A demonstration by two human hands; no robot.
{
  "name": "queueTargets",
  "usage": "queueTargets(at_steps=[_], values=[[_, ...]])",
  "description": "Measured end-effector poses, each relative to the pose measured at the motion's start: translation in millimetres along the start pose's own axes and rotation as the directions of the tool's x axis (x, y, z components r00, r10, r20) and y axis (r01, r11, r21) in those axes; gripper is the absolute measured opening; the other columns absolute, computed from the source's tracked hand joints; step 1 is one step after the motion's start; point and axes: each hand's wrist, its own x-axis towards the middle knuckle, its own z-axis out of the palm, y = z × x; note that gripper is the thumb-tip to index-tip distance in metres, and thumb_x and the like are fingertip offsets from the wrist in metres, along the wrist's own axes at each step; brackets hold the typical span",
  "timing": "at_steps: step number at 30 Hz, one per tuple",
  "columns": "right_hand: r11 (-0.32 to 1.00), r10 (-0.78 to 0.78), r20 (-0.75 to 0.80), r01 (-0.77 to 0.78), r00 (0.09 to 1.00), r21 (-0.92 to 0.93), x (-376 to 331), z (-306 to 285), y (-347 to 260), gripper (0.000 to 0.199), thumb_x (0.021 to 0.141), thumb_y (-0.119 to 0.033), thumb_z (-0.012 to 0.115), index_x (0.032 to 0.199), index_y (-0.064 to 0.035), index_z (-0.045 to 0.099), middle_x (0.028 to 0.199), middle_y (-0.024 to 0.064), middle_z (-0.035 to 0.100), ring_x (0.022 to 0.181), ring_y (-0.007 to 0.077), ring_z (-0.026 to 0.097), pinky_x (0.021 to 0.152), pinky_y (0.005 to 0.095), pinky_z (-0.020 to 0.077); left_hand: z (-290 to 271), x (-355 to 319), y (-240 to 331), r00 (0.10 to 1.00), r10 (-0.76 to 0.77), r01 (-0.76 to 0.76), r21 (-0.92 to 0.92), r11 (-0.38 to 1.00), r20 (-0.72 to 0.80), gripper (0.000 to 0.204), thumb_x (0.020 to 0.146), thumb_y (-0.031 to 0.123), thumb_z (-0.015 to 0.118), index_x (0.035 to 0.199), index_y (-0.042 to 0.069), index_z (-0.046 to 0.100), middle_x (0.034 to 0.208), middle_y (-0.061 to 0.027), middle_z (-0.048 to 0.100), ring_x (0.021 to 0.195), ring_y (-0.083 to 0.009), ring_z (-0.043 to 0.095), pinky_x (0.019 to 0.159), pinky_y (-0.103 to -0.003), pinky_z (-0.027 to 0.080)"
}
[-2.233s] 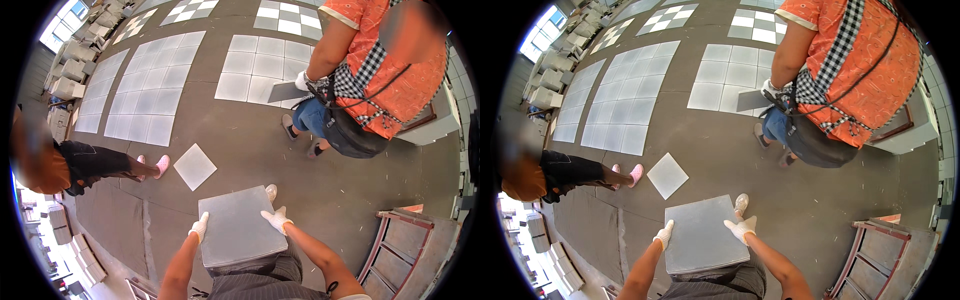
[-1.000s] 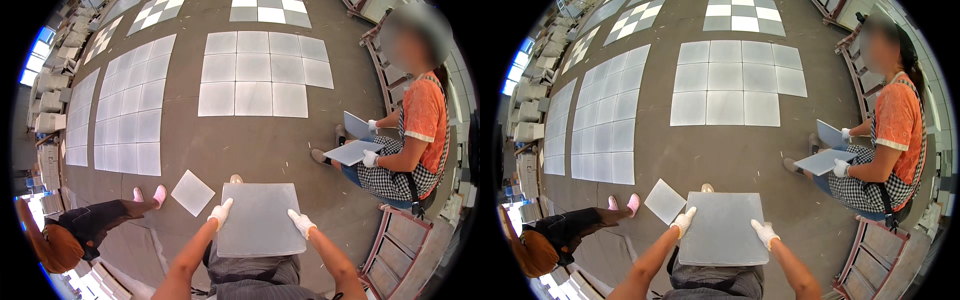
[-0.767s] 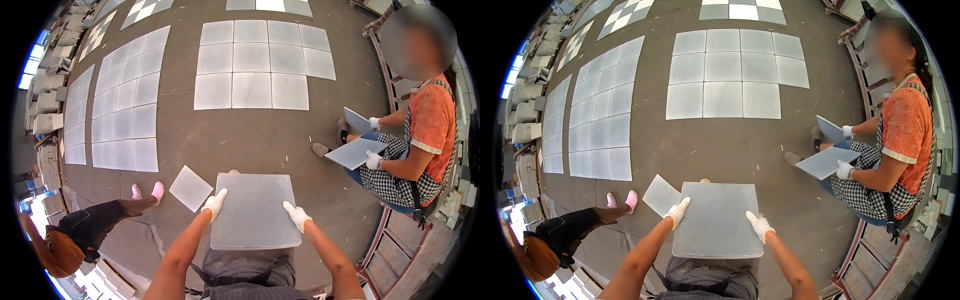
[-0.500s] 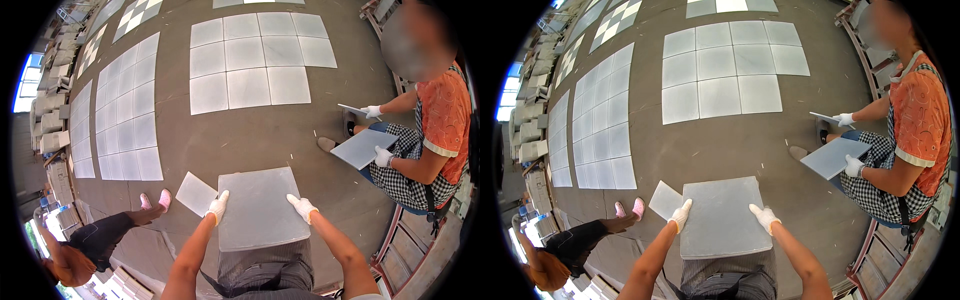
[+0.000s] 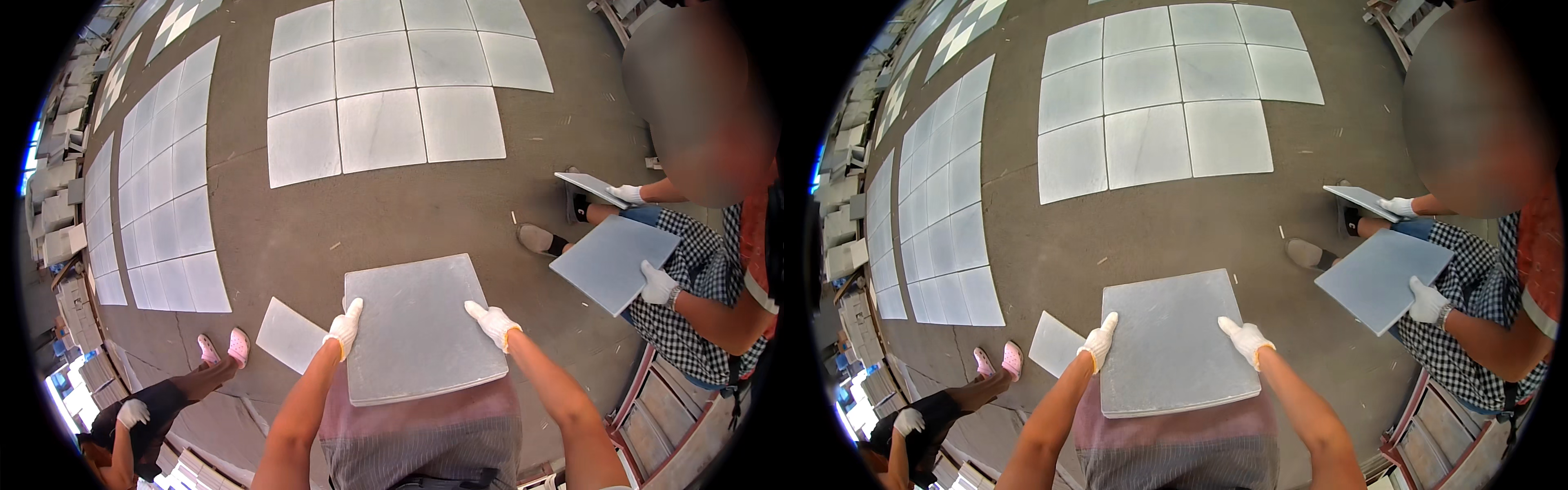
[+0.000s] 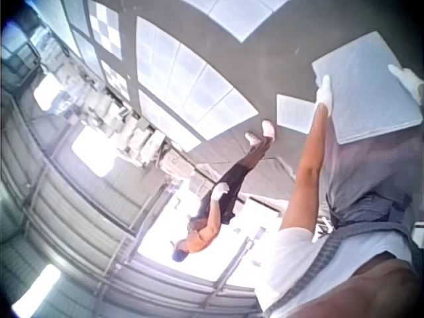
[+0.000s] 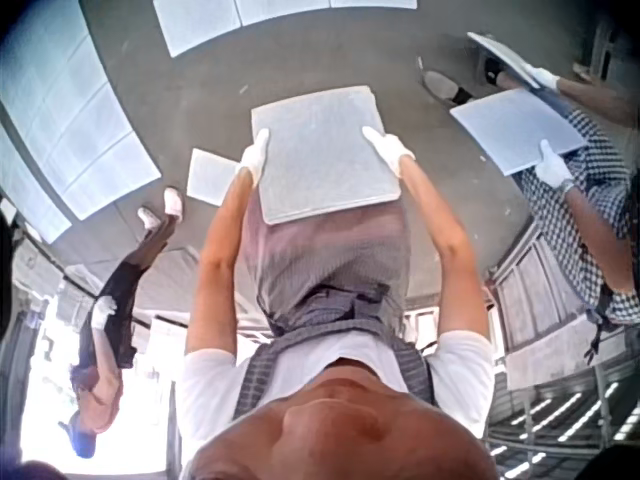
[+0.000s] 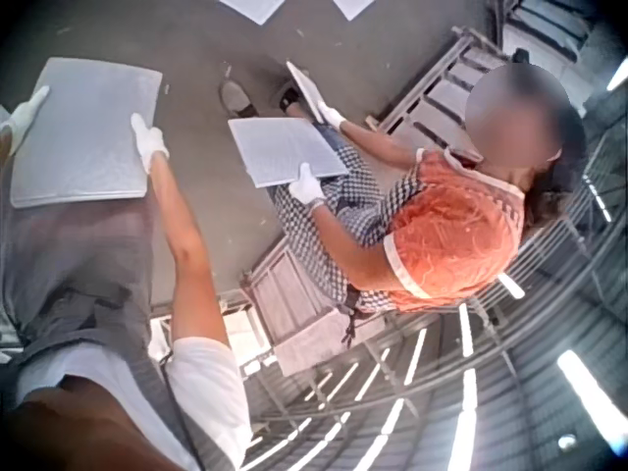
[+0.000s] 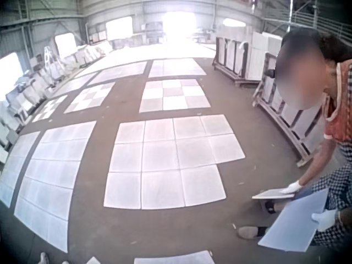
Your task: The person kneels and places square tiles on the floor in a grid pattern, then stands to carry additional tiles from a stack and returns to continue laying them. The person works alongside others who are also arranging tiles.
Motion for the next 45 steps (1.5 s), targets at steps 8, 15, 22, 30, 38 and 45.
queueTargets(at_steps=[8,15,22,30,38,45], values=[[0.998,0.062,0.091,-0.062,0.994,-0.002,111,15,-10,0.095,0.087,-0.064,0.054,0.143,0.0103,0.032,0.147,0.0246,0.038,0.136,0.0337,0.037,0.11,0.0422,0.0303,8,125,-1,0.995,0.041,-0.043,0.016,0.999,0.09,0.087,0.087,0.072,0.046,0.136,0.001,0.049,0.139,-0.0174,0.051,0.13,-0.03,0.045,0.108,-0.041,0.032],[0.993,0.088,0.16,-0.073,0.983,-0.094,205,13,-14,0.094,0.09,-0.064,0.048,0.145,0.0093,0.028,0.152,0.0258,0.029,0.143,0.0349,0.026,0.114,0.0424,0.0239,23,195,28,0.987,-0.044,0.022,0.138,0.99,0.155,0.083,0.091,0.066,0.043,0.137,-0.003,0.047,0.135,-0.0176,0.054,0.124,-0.0274,0.051,0.105,-0.038,0.037],[0.953,0.058,0.154,-0.009,0.986,-0.303,288,18,-38,0.086,0.093,-0.063,0.038,0.138,0.0104,0.041,0.14,0.0239,0.047,0.131,0.0332,0.045,0.106,0.0394,0.0348,31,284,29,0.975,-0.035,0.003,0.145,0.989,0.221,0.08,0.09,0.068,0.04,0.136,0.004,0.052,0.135,-0.0155,0.055,0.126,-0.0282,0.05,0.104,-0.042,0.036],[0.998,0.033,0.245,-0.046,0.969,0.048,277,27,-76,0.046,0.101,-0.032,0.044,0.127,0.0048,0.051,0.12,0.0174,0.061,0.102,0.0263,0.064,0.088,0.0406,0.0544,8,270,78,0.961,-0.063,-0.016,0.283,0.959,0.27,0.072,0.092,0.061,0.036,0.141,0.009,0.047,0.136,-0.0151,0.054,0.124,-0.0288,0.052,0.102,-0.047,0.04],[0.912,-0.219,0.257,0.103,0.941,0.398,221,35,-58,0.072,0.092,-0.012,0.055,0.152,-0.009,0.017,0.145,0.0167,0.038,0.119,0.0302,0.055,0.091,0.0469,0.0525,6,285,66,0.943,0.159,-0.298,0.527,0.796,0.294,0.061,0.093,0.05,0.035,0.134,0.009,0.054,0.131,-0.0161,0.057,0.12,-0.0312,0.054,0.097,-0.05,0.042],[0.802,-0.359,0.368,0.082,0.858,0.591,219,24,-50,0.063,0.086,-0.006,0.054,0.144,-0.0059,0.03,0.126,0.0185,0.051,0.109,0.0322,0.059,0.094,0.0469,0.0511,9,296,65,0.907,0.131,-0.318,0.447,0.836,0.4,0.053,0.092,0.042,0.039,0.13,0.01,0.057,0.128,-0.0124,0.059,0.114,-0.0273,0.059,0.095,-0.047,0.045]])
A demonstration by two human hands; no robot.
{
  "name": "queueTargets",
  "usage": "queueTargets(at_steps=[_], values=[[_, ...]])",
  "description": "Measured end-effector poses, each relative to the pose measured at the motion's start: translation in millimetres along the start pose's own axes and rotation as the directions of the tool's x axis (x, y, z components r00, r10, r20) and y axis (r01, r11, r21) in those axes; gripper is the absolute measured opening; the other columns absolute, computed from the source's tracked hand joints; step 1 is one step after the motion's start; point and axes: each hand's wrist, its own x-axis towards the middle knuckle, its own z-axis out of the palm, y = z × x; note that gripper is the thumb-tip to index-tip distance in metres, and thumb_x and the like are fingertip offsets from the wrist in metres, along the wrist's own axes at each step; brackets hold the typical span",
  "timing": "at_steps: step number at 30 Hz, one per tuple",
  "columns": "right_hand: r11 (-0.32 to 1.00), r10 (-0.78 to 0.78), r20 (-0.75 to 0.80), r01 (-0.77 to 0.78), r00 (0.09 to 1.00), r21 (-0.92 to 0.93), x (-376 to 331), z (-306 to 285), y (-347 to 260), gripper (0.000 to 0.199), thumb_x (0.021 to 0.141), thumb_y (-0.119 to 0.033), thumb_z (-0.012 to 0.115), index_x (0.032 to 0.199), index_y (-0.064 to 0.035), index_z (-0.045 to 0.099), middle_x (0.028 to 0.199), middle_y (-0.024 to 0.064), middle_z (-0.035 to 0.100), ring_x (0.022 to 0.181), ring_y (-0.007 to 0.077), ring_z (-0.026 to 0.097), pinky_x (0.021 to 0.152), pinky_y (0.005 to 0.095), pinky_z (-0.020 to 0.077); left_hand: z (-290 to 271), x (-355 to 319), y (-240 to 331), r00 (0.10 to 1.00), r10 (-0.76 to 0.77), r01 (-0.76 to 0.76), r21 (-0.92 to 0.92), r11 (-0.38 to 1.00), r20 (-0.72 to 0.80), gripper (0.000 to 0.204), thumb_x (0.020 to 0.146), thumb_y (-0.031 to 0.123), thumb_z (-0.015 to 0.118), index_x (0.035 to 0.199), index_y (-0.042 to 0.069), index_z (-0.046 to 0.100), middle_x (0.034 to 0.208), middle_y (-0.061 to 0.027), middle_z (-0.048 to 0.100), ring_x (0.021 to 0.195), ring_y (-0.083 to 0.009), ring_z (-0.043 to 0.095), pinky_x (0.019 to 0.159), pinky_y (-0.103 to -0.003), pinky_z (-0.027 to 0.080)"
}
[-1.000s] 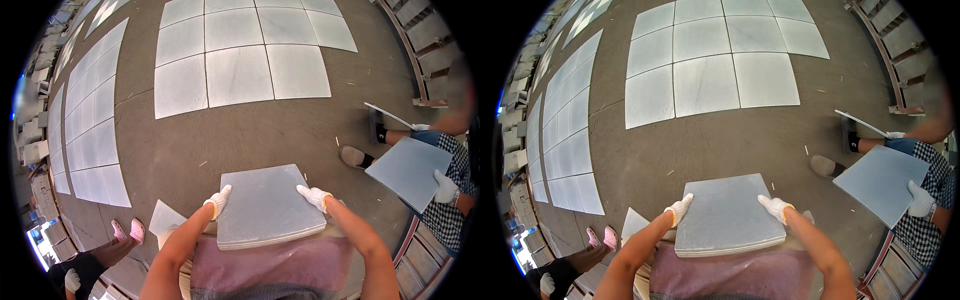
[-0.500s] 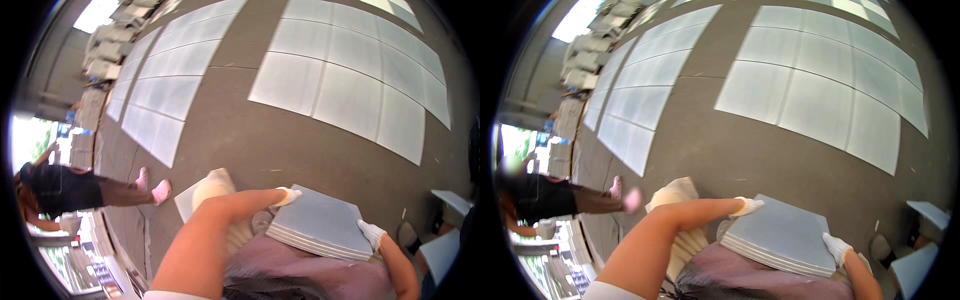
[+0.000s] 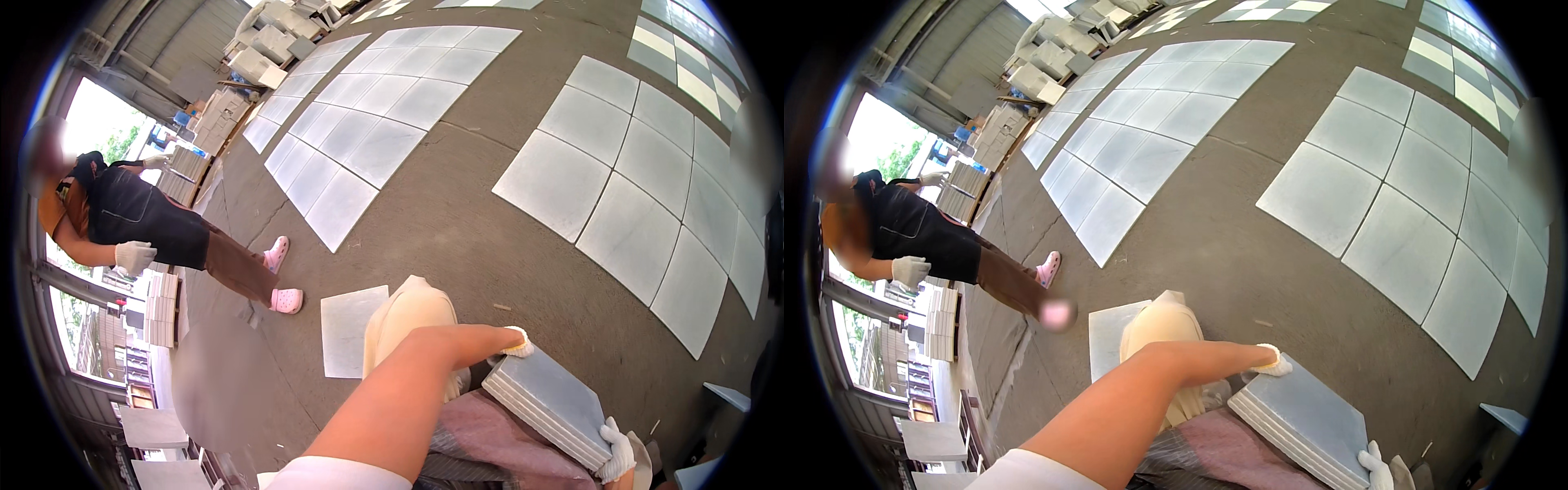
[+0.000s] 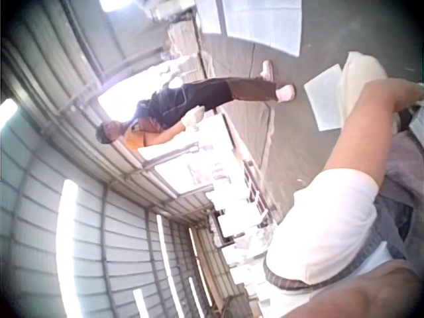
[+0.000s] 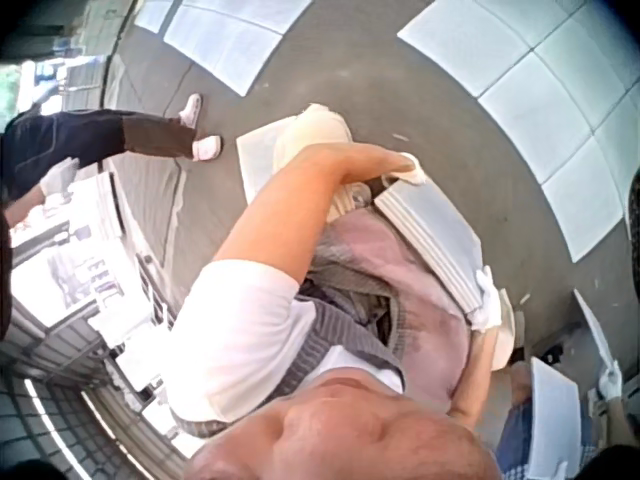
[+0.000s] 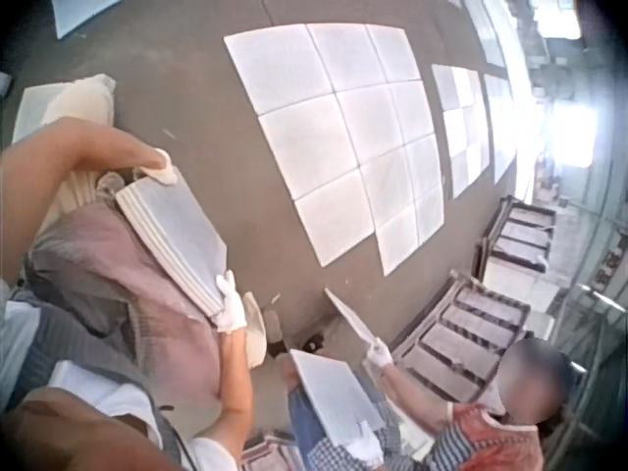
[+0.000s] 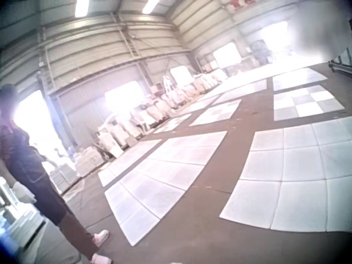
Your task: The person kneels and places square tiles on the floor in a grid pattern, then stands to carry additional tiles from a stack and returns to continue laying them. The person works alongside others who are also arranging tiles.
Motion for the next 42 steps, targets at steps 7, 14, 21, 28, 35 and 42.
queueTargets(at_steps=[7,14,21,28,35,42], values=[[0.997,-0.026,0.004,0.026,1.0,0.068,9,-21,-8,0.051,0.086,-0.007,0.053,0.136,-0.0053,0.041,0.121,0.0194,0.055,0.101,0.0353,0.062,0.084,0.0532,0.0556,-22,-15,37,0.988,-0.113,0.078,0.287,0.955,0.106,0.052,0.091,0.042,0.043,0.131,0.011,0.055,0.128,-0.0086,0.059,0.113,-0.0229,0.059,0.094,-0.045,0.044],[0.989,-0.009,-0.115,0.026,0.993,0.148,-4,13,-3,0.041,0.089,-0.008,0.052,0.129,-0.0069,0.046,0.118,0.0204,0.058,0.084,0.0366,0.067,0.069,0.0496,0.0603,-47,-115,161,0.994,0.107,-0.063,0.705,0.707,-0.018,0.07,0.089,0.052,0.056,0.145,0.014,0.038,0.148,-0.0112,0.038,0.134,-0.028,0.041,0.11,-0.043,0.032],[0.999,-0.003,-0.009,0.003,1.0,0.051,4,-6,-11,0.032,0.091,-0.013,0.053,0.123,-0.0069,0.048,0.11,0.0175,0.063,0.083,0.0336,0.068,0.067,0.0437,0.0599,67,-140,291,0.74,0.637,-0.384,0.914,0.135,0.217,0.055,0.086,0.048,0.058,0.125,0.009,0.05,0.124,-0.014,0.049,0.113,-0.029,0.05,0.095,-0.044,0.04],[0.991,0.103,-0.041,-0.099,0.994,0.089,25,-35,-11,0.04,0.093,-0.009,0.052,0.133,-0.0036,0.044,0.12,0.0175,0.058,0.096,0.0315,0.066,0.077,0.045,0.0589,135,-129,358,0.532,0.749,-0.397,0.897,-0.192,0.396,0.044,0.084,0.044,0.059,0.105,0.005,0.061,0.099,-0.0168,0.059,0.092,-0.03,0.06,0.079,-0.045,0.048],[0.999,-0.002,0.034,0.004,0.999,-0.034,16,-18,-18,0.038,0.095,-0.004,0.047,0.133,-0.0023,0.045,0.12,0.0151,0.059,0.102,0.0281,0.064,0.083,0.0435,0.0571,96,-218,308,0.604,0.718,-0.498,0.867,-0.001,0.347,0.038,0.081,0.034,0.057,0.092,-0.001,0.067,0.087,-0.0212,0.068,0.084,-0.0361,0.068,0.073,-0.047,0.054],[0.999,0.028,0.153,-0.03,0.988,0.012,11,-7,-22,0.027,0.094,-0.005,0.047,0.121,-0.0033,0.05,0.112,0.0128,0.06,0.096,0.0271,0.065,0.079,0.0436,0.0569,42,-176,154,0.807,0.552,-0.49,0.758,0.431,0.208,0.064,0.087,0.055,0.055,0.127,0.005,0.051,0.114,-0.0219,0.061,0.108,-0.0391,0.059,0.092,-0.046,0.047]])
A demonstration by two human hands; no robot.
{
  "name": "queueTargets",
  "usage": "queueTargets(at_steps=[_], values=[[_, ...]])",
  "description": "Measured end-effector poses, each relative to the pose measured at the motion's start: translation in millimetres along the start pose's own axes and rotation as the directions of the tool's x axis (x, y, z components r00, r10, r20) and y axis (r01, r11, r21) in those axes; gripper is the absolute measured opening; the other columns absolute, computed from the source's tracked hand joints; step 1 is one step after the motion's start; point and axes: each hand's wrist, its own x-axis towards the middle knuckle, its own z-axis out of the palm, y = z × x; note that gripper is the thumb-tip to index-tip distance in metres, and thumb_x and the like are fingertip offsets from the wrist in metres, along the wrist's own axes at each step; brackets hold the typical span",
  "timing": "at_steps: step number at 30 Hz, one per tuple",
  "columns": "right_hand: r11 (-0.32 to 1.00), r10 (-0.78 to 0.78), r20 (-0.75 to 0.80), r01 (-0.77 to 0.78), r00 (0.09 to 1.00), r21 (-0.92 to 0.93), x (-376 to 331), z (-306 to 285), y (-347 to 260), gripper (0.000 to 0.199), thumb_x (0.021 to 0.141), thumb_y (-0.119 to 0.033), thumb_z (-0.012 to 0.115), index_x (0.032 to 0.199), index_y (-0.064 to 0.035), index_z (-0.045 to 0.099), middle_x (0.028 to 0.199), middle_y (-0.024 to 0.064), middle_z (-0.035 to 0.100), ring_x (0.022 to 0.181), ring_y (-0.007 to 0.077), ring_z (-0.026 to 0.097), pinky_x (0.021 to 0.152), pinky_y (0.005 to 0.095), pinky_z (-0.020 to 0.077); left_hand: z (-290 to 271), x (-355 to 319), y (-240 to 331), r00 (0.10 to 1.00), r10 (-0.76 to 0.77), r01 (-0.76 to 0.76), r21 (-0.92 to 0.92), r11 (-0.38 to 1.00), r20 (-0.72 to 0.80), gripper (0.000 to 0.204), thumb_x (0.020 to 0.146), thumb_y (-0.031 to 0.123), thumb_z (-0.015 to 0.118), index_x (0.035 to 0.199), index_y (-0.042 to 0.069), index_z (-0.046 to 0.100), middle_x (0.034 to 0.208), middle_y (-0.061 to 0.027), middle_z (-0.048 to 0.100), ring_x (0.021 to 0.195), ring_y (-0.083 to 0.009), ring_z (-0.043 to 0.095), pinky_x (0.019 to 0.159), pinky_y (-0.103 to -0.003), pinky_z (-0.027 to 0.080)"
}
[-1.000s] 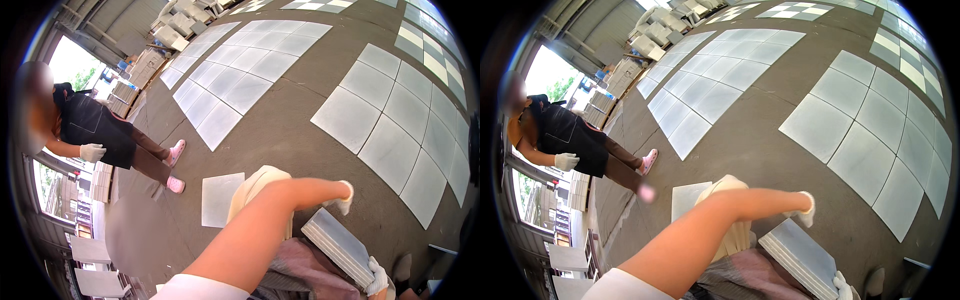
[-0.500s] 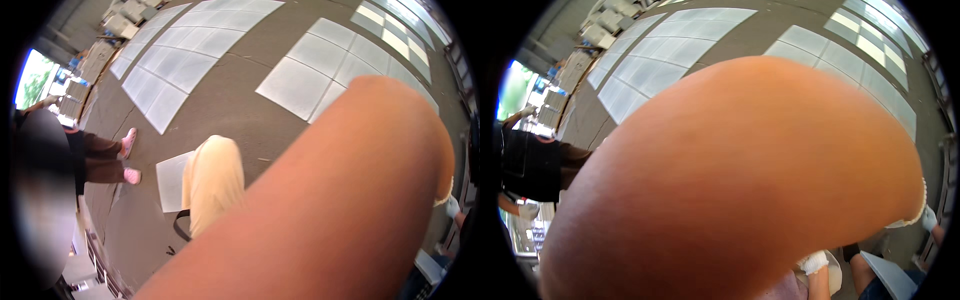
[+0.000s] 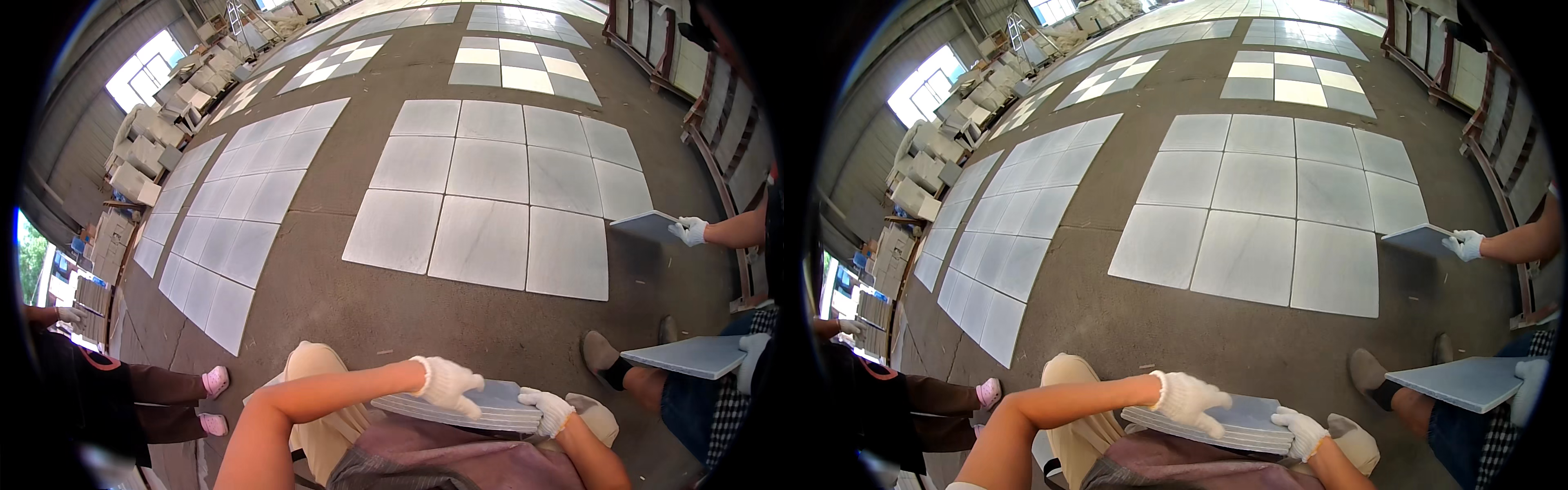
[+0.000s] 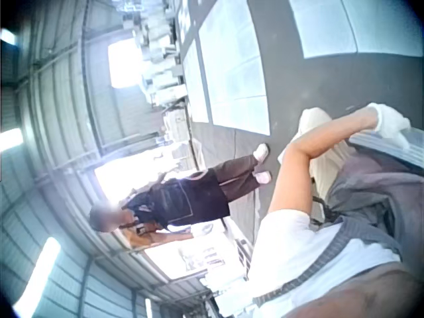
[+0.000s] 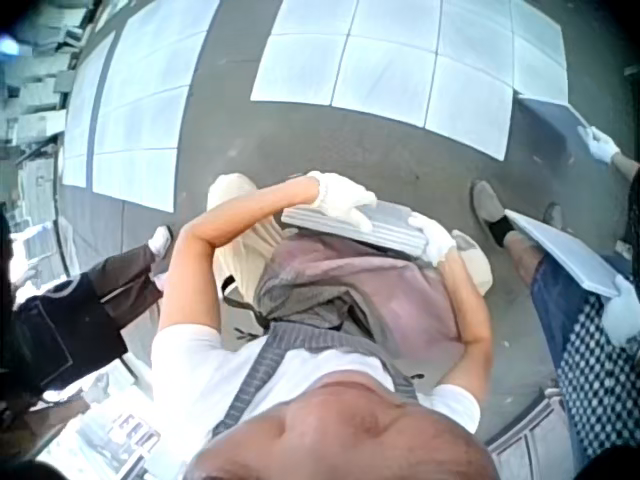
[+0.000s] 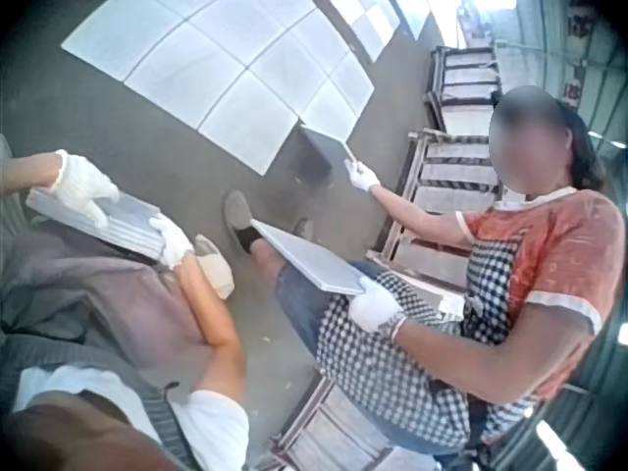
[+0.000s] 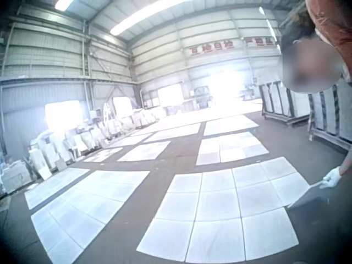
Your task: The person kneels and places square tiles on the floor in a grid pattern, then stands to carry additional tiles from a stack and returns to continue laying them. The person works alongside others who are also arranging tiles.
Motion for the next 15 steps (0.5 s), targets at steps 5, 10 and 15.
queueTargets(at_steps=[5,10,15], values=[[1.0,0.01,-0.06,-0.01,0.998,0.003,-8,14,-4,0.02,0.093,-0.008,0.049,0.113,-0.0053,0.052,0.105,0.0095,0.06,0.089,0.0248,0.065,0.073,0.0416,0.0569,46,-8,-36,0.995,-0.008,0.002,-0.055,0.998,-0.102,0.065,0.09,0.059,0.05,0.134,0.01,0.048,0.127,-0.0188,0.054,0.119,-0.0371,0.051,0.101,-0.044,0.041],[1.0,0.011,-0.048,-0.011,0.999,-0.001,3,-2,0,0.015,0.093,-0.008,0.05,0.107,-0.009,0.051,0.101,0.0073,0.057,0.084,0.0228,0.064,0.072,0.0415,0.0564,47,-4,-40,0.992,0.03,-0.043,-0.106,0.993,-0.119,0.064,0.091,0.059,0.048,0.133,0.01,0.05,0.125,-0.0189,0.054,0.12,-0.0369,0.049,0.101,-0.045,0.04],[1.0,0.014,-0.238,-0.01,0.971,0.02,-3,12,-5,0.009,0.092,-0.01,0.053,0.093,-0.0131,0.045,0.093,0.0051,0.052,0.075,0.0231,0.062,0.062,0.0443,0.0547,43,4,-49,0.994,0.032,-0.048,-0.145,0.988,-0.107,0.065,0.092,0.06,0.046,0.135,0.011,0.049,0.131,-0.018,0.052,0.123,-0.036,0.048,0.103,-0.043,0.038]])
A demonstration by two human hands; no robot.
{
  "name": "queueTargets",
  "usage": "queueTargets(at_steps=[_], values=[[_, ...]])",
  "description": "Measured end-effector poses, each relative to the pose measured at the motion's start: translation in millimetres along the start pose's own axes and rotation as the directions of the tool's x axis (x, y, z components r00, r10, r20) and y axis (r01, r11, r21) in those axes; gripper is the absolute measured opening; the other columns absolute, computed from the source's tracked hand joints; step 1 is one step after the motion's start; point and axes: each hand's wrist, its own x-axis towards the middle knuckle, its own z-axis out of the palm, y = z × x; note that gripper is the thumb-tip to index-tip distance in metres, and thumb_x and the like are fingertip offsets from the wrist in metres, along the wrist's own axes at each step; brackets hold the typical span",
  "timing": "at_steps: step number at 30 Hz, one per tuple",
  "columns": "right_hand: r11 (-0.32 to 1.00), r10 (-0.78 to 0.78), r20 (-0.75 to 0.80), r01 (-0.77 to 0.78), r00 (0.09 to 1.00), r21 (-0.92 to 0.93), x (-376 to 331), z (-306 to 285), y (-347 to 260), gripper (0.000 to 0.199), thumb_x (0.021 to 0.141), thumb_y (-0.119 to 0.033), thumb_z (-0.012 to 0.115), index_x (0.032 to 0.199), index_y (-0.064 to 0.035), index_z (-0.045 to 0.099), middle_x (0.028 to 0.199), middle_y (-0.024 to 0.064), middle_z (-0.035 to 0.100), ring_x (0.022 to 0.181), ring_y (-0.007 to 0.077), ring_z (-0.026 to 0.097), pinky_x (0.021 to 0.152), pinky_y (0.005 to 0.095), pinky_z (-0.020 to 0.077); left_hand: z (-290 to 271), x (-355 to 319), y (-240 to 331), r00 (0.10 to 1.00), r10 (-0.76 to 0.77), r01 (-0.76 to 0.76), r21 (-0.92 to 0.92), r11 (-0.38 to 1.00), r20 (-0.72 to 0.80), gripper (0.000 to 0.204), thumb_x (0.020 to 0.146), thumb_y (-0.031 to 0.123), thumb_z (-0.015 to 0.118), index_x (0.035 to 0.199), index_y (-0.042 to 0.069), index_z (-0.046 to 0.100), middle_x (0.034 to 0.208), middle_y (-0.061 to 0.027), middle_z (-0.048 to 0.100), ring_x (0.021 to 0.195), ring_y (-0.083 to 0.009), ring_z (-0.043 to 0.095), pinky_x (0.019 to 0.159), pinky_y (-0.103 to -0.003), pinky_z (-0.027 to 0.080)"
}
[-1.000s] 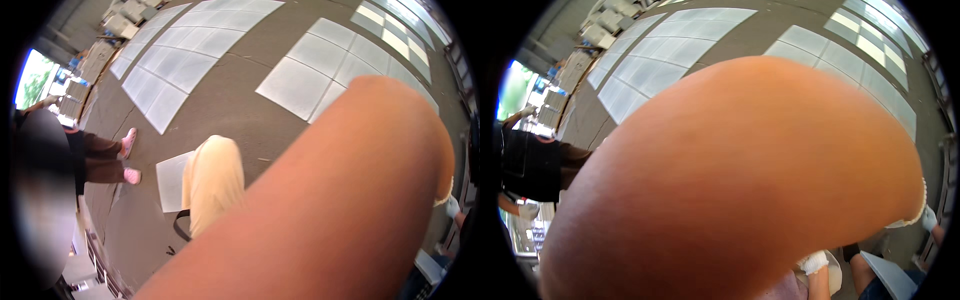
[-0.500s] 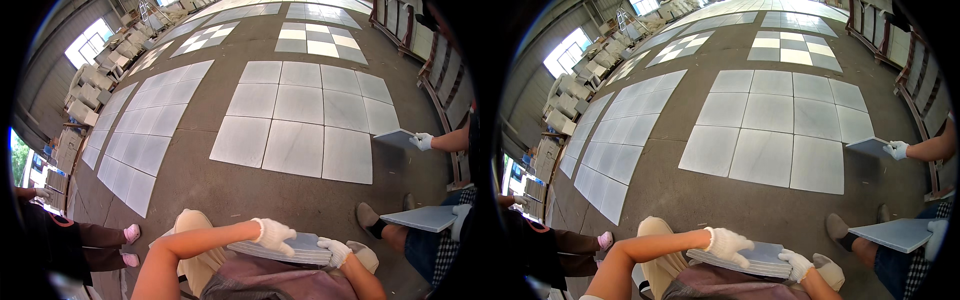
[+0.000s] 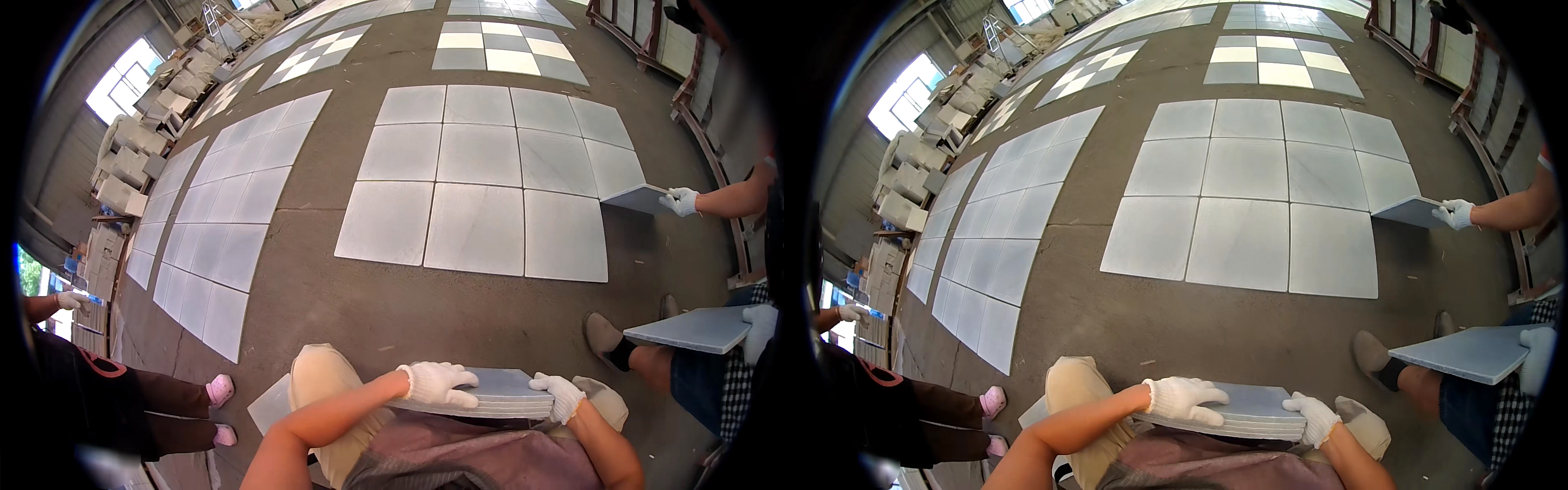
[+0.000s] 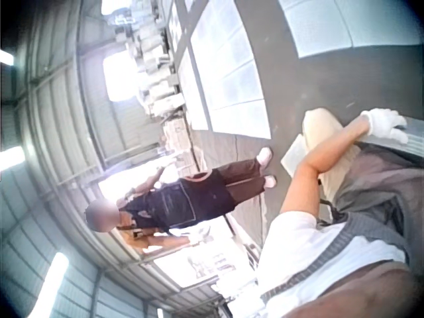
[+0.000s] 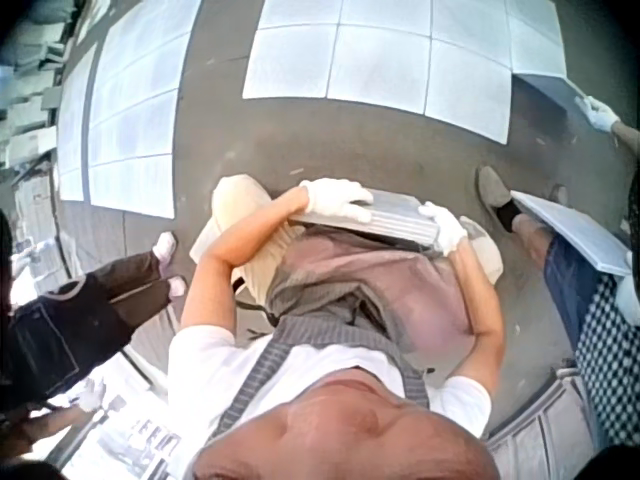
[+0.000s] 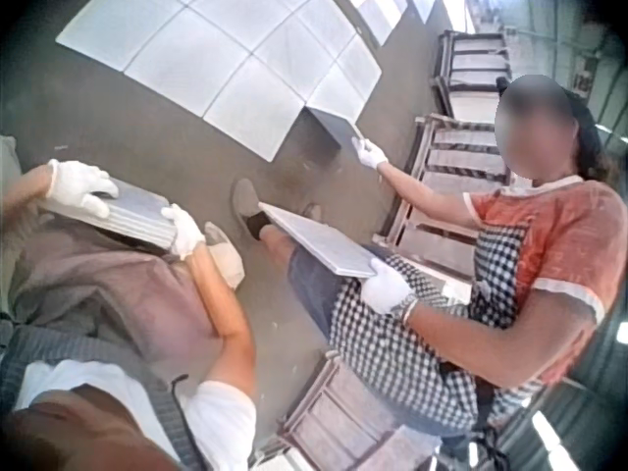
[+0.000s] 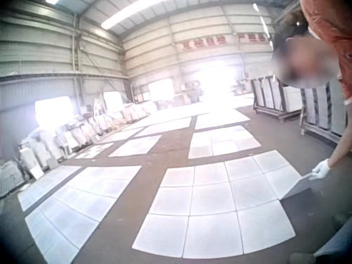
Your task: The person kneels and places square tiles on the floor in a grid pattern, then stands to carry additional tiles from a stack and returns to continue laying them. The person works alongside others who are also arranging tiles.
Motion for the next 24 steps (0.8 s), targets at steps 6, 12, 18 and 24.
queueTargets(at_steps=[6,12,18,24], values=[[1.0,-0.011,-0.016,0.011,1.0,-0.015,20,-17,2,0.01,0.09,-0.013,0.057,0.087,-0.013,0.048,0.084,0.0053,0.054,0.069,0.0249,0.061,0.056,0.046,0.0536,-6,1,3,1.0,-0.003,0.004,-0.006,1.0,0.031,0.066,0.092,0.06,0.045,0.137,0.011,0.048,0.132,-0.0157,0.052,0.125,-0.0358,0.046,0.105,-0.043,0.037],[0.996,0.051,0.002,-0.051,0.999,0.074,8,-11,-4,0.021,0.089,-0.012,0.057,0.107,-0.0045,0.049,0.102,0.0156,0.058,0.088,0.0315,0.065,0.067,0.0516,0.0574,-12,2,5,0.998,-0.019,0.021,-0.03,0.999,0.067,0.069,0.092,0.06,0.047,0.139,0.009,0.045,0.134,-0.0185,0.05,0.127,-0.0352,0.044,0.106,-0.041,0.036],[0.995,0.059,0.046,-0.062,0.997,0.079,15,-14,-6,0.025,0.089,-0.013,0.057,0.11,-0.0032,0.049,0.106,0.0174,0.059,0.09,0.0326,0.065,0.069,0.0525,0.0574,-5,4,7,0.87,0.049,0.049,0.185,0.982,-0.49,0.081,0.086,0.058,0.058,0.143,0.006,0.035,0.138,-0.0224,0.044,0.127,-0.0369,0.043,0.107,-0.045,0.034],[0.996,0.054,0.045,-0.057,0.998,0.065,16,-19,-7,0.019,0.089,-0.012,0.057,0.106,-0.0079,0.048,0.102,0.013,0.056,0.085,0.0291,0.064,0.067,0.0535,0.0568,-5,6,16,0.987,0.066,-0.045,0.146,0.988,-0.145,0.066,0.092,0.055,0.051,0.138,0.008,0.044,0.13,-0.0192,0.054,0.121,-0.037,0.05,0.102,-0.046,0.038]])
